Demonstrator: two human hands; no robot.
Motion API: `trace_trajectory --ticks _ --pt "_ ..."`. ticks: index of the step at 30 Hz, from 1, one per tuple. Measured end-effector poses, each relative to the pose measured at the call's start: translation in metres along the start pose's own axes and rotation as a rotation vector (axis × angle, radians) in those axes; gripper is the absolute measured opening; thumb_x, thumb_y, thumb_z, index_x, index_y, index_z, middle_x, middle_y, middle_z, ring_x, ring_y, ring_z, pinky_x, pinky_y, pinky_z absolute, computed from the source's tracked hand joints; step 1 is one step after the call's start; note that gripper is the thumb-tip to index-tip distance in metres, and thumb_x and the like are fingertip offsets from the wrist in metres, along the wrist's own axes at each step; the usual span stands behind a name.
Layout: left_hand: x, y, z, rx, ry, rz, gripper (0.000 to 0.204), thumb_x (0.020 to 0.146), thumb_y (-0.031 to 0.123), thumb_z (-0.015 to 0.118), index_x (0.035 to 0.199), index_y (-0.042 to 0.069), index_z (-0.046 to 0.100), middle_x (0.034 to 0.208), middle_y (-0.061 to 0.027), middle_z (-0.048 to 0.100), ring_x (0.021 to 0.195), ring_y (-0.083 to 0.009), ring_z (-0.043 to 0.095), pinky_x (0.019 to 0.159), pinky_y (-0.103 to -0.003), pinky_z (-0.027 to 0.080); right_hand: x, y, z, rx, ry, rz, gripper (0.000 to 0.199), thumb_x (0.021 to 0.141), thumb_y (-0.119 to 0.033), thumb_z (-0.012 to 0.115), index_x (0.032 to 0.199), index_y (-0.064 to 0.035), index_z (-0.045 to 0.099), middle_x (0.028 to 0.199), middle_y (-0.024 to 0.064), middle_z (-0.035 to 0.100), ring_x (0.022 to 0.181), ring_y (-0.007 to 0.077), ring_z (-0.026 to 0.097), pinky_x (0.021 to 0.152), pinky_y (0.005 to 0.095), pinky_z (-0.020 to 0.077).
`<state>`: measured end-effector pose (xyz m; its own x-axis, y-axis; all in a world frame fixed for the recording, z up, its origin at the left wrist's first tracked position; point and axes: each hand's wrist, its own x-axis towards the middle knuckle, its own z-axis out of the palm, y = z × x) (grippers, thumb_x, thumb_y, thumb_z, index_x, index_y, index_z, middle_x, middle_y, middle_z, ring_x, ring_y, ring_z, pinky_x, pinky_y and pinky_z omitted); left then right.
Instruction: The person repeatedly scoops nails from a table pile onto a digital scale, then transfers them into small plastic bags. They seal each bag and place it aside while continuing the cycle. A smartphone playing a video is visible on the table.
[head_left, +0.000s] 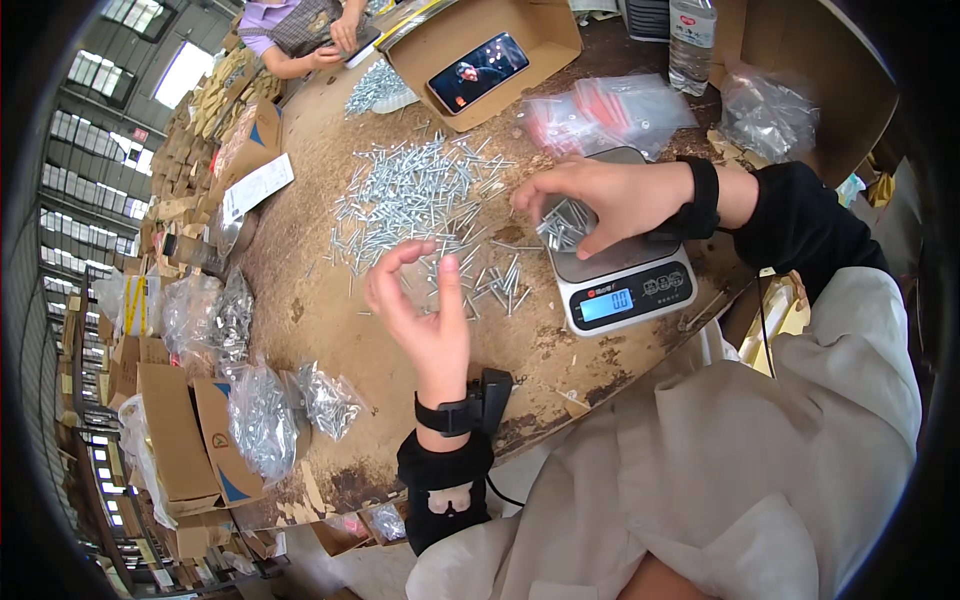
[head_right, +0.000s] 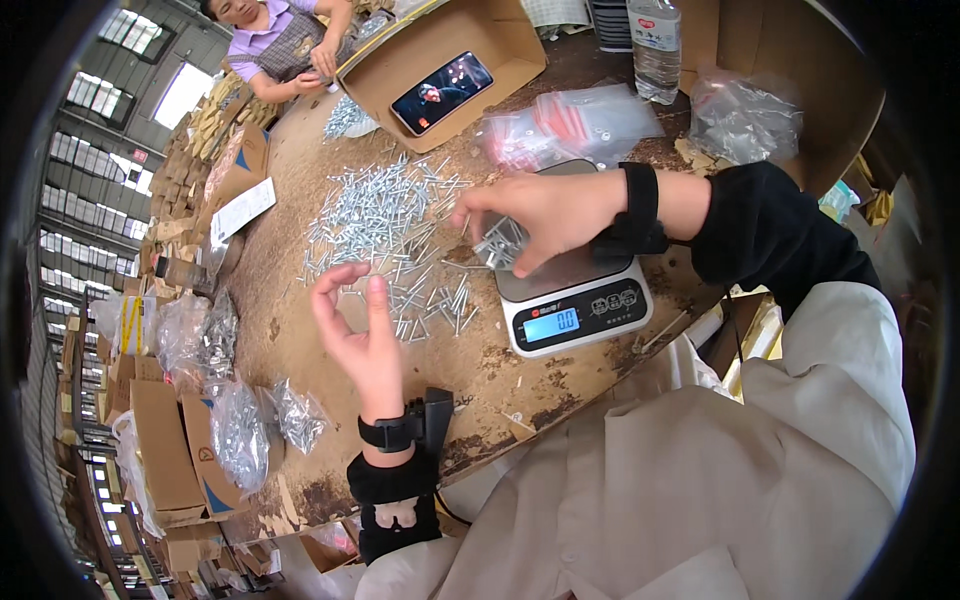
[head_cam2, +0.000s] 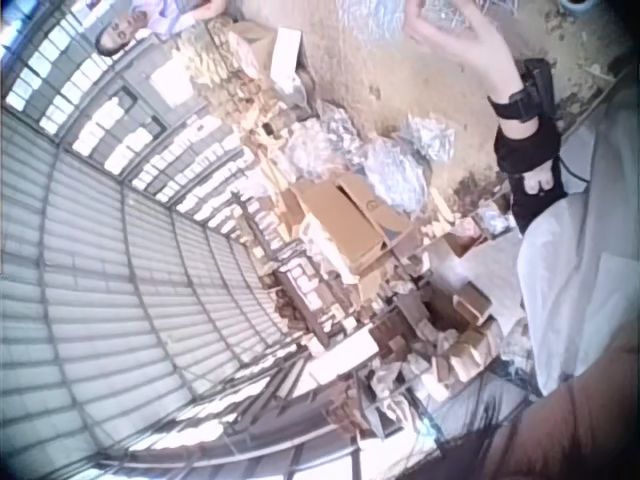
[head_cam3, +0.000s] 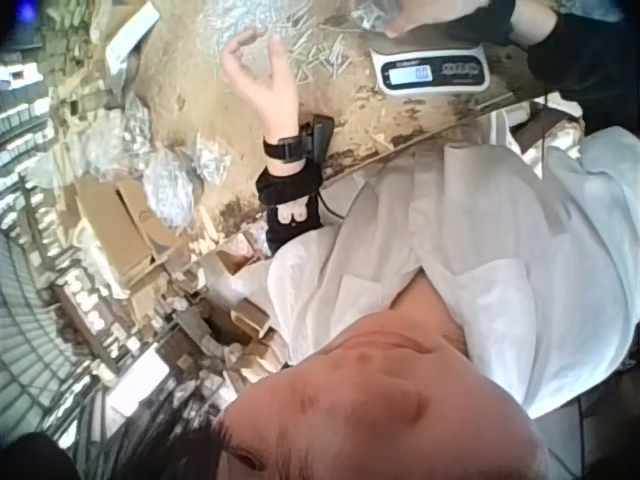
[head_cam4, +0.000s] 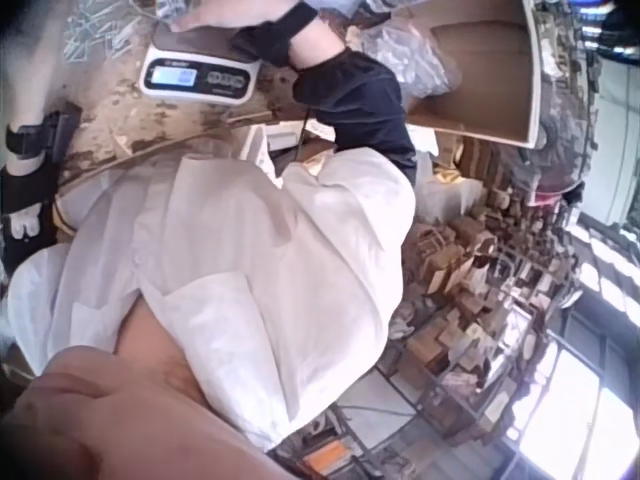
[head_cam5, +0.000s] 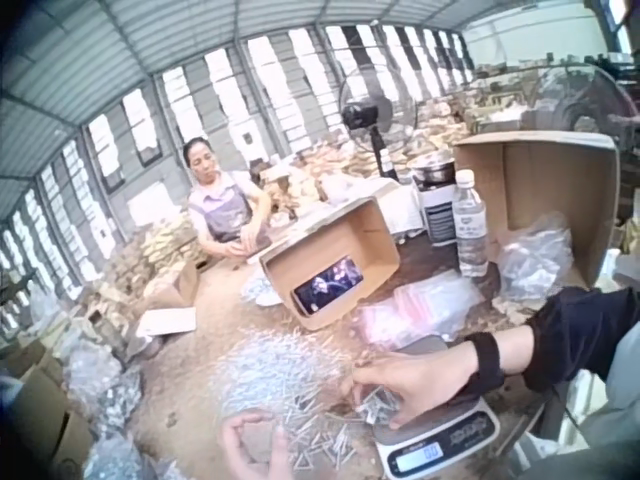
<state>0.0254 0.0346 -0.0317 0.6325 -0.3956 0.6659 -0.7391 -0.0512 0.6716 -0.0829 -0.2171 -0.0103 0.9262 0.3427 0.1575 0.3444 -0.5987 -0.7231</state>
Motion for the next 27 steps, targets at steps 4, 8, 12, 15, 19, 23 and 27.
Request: trace_trajectory --ticks 4,8,12,15,19,23,27 --pt "0.000 -0.006 -0.005 0.110 -0.034 -0.007 0.019 0.090 0.005 0.066 0.107 0.003 0.057 0.103 -0.0072 0.061 0.101 -0.0193 0.054 0.096 -0.035 0.039 -0.017 -0.003 -0.011 -0.182 0.025 -0.030 0.083 0.074 -0.024 0.082 0.141 -0.0010 0.039 0.122 0.0142 0.056 0.120 0.0284 0.052 0.106 0.0361 0.0375" --pt "0.003 -0.014 -0.006 0.160 -0.036 -0.031 0.014 0.085 0.010 0.071 0.096 0.007 0.063 0.090 -0.0032 0.063 0.092 -0.0213 0.051 0.091 -0.037 0.036 -0.028 0.001 -0.068 -0.154 0.099 0.153 0.053 0.085 -0.031 0.076 0.124 -0.0032 0.053 0.103 0.0087 0.065 0.097 0.0187 0.059 0.086 0.0325 0.0467" --pt "0.007 -0.017 -0.009 0.247 -0.115 -0.053 0.010 0.084 0.011 0.071 0.090 0.008 0.065 0.079 -0.0004 0.060 0.079 -0.0171 0.050 0.086 -0.034 0.036 -0.054 0.077 -0.115 -0.554 0.331 0.478 0.048 0.088 -0.038 0.067 0.065 0.0015 0.051 0.060 0.0121 0.052 0.058 0.0268 0.055 0.057 0.0387 0.0434" --pt "0.010 -0.019 -0.010 0.304 -0.176 -0.071 0.009 0.084 0.013 0.072 0.088 0.008 0.066 0.075 0.0004 0.059 0.074 -0.0154 0.050 0.084 -0.033 0.036 -0.077 0.123 -0.093 -0.697 0.389 0.679 0.046 0.085 -0.042 0.067 0.068 -0.0009 0.058 0.069 0.0183 0.060 0.070 0.0374 0.061 0.063 0.0458 0.0463" --pt "0.007 -0.026 -0.011 0.295 -0.262 -0.168 0.011 0.083 0.016 0.074 0.089 0.009 0.068 0.075 0.0005 0.060 0.072 -0.0153 0.050 0.083 -0.033 0.037 -0.081 0.148 -0.091 -0.612 0.352 0.652 0.037 0.083 -0.037 0.068 0.071 -0.0021 0.062 0.075 0.0196 0.063 0.074 0.0389 0.062 0.064 0.0465 0.0473" --pt "0.004 -0.033 -0.012 0.360 -0.401 -0.179 0.020 0.080 0.022 0.078 0.091 0.009 0.069 0.077 -0.0006 0.062 0.075 -0.0174 0.055 0.083 -0.035 0.038 -0.086 0.145 -0.091 -0.589 0.429 0.603 0.031 0.084 -0.030 0.067 0.073 -0.0021 0.061 0.072 0.0183 0.061 0.071 0.0379 0.060 0.062 0.0456 0.0460" --pt "0.008 -0.009 -0.010 0.454 -0.586 -0.094 0.027 0.076 0.028 0.080 0.092 0.009 0.068 0.079 -0.0023 0.062 0.078 -0.0199 0.058 0.083 -0.036 0.038 -0.080 0.125 -0.089 -0.652 0.707 0.496 0.030 0.087 -0.029 0.065 0.073 -0.0036 0.057 0.064 0.0147 0.056 0.064 0.0362 0.056 0.058 0.0447 0.0435"
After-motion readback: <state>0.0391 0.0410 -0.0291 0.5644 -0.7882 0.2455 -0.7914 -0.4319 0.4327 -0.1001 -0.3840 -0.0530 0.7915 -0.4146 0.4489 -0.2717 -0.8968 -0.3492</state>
